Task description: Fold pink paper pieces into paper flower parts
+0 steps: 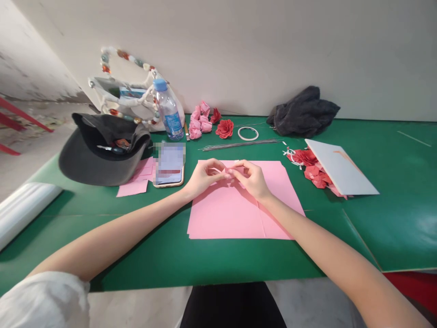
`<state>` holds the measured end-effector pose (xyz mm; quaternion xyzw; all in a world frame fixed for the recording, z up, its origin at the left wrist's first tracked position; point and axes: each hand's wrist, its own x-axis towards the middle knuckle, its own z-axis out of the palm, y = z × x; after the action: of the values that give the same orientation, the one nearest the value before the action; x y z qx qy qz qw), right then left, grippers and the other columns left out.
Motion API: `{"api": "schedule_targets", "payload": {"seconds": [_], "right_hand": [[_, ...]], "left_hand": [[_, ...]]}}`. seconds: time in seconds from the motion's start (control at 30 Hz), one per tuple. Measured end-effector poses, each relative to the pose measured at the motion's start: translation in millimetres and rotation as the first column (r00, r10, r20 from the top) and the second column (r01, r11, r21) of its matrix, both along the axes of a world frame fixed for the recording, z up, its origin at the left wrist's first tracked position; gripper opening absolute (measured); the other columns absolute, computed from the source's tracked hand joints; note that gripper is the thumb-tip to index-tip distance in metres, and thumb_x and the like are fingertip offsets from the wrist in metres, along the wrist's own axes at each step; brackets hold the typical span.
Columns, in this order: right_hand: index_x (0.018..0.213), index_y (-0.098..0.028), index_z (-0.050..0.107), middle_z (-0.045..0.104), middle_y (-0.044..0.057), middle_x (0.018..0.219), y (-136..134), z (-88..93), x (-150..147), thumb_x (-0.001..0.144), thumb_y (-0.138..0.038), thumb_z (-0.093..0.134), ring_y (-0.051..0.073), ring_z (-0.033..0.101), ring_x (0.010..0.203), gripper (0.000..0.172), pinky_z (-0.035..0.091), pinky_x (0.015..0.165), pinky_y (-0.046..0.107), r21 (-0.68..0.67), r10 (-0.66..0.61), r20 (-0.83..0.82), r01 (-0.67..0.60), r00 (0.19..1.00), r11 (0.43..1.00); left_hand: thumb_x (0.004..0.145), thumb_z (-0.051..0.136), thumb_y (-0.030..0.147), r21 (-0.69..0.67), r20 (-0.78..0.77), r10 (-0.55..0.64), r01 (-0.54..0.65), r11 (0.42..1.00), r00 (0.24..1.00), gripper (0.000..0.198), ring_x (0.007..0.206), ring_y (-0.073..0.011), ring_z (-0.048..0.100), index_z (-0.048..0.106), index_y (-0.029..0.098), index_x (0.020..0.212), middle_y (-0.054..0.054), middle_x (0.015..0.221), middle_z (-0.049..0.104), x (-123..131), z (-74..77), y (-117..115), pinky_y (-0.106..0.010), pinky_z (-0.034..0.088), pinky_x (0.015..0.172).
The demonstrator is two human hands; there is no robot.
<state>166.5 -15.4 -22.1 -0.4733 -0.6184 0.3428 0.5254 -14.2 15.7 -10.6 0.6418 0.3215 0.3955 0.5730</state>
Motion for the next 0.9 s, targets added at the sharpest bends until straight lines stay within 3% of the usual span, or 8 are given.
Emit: {"api": "schedule_targets", "payload": {"seconds": [0.2, 0.47, 0.63, 0.9], "right_hand": [[0.085, -0.02, 0.067, 0.07, 0.004, 0.087, 0.8, 0.7, 0.9, 0.08, -0.039, 0.069, 0.018, 0.067, 0.077, 0.02, 0.053, 0.067, 0.03, 0.003, -0.049, -0.026, 0.049, 0.998, 0.999], [0.084, -0.021, 0.067, 0.069, 0.003, 0.084, 0.0, 0.4, 0.4, 0.079, -0.041, 0.068, 0.016, 0.064, 0.068, 0.021, 0.053, 0.057, 0.028, -0.005, -0.026, -0.044, 0.026, 0.999, 1.0], [0.083, -0.02, 0.069, 0.071, 0.004, 0.084, -0.2, 3.5, 0.0, 0.079, -0.038, 0.069, 0.017, 0.065, 0.076, 0.018, 0.054, 0.064, 0.029, 0.025, -0.025, -0.009, 0.025, 1.0, 0.999], [0.081, -0.02, 0.071, 0.071, 0.004, 0.083, 0.4, 2.2, 0.7, 0.081, -0.036, 0.066, 0.018, 0.065, 0.08, 0.017, 0.052, 0.071, 0.031, 0.055, 0.009, 0.013, -0.009, 1.0, 0.998]], "left_hand": [[0.086, 0.056, 0.055, -0.08, 0.078, -0.001, 0.008, 0.997, 0.997, 0.041, 0.065, -0.014, 0.067, 0.059, 0.014, 0.085, -0.001, 0.076, 0.062, 0.2, 1.5, 0.2, -0.026, 0.057, 0.063], [0.079, 0.07, 0.042, -0.049, 0.013, -0.049, 0.05, 0.998, 0.999, 0.032, 0.077, -0.0196, 0.07, 0.063, 0.012, 0.087, -0.006, 0.082, 0.068, -1.3, 0.6, 1.2, -0.031, 0.057, 0.072], [0.082, 0.067, 0.042, -0.077, 0.016, -0.112, 0.113, 0.991, 0.994, 0.034, 0.074, -0.0206, 0.071, 0.067, 0.01, 0.093, -0.01, 0.083, 0.073, -1.2, 0.8, 1.0, -0.033, 0.057, 0.072], [0.077, 0.072, 0.041, -0.079, -0.009, -0.083, 0.082, 0.993, 0.997, 0.033, 0.074, -0.0198, 0.07, 0.069, 0.009, 0.087, -0.01, 0.08, 0.072, -1.0, -3.4, 3.6, -0.029, 0.054, 0.068]]}}
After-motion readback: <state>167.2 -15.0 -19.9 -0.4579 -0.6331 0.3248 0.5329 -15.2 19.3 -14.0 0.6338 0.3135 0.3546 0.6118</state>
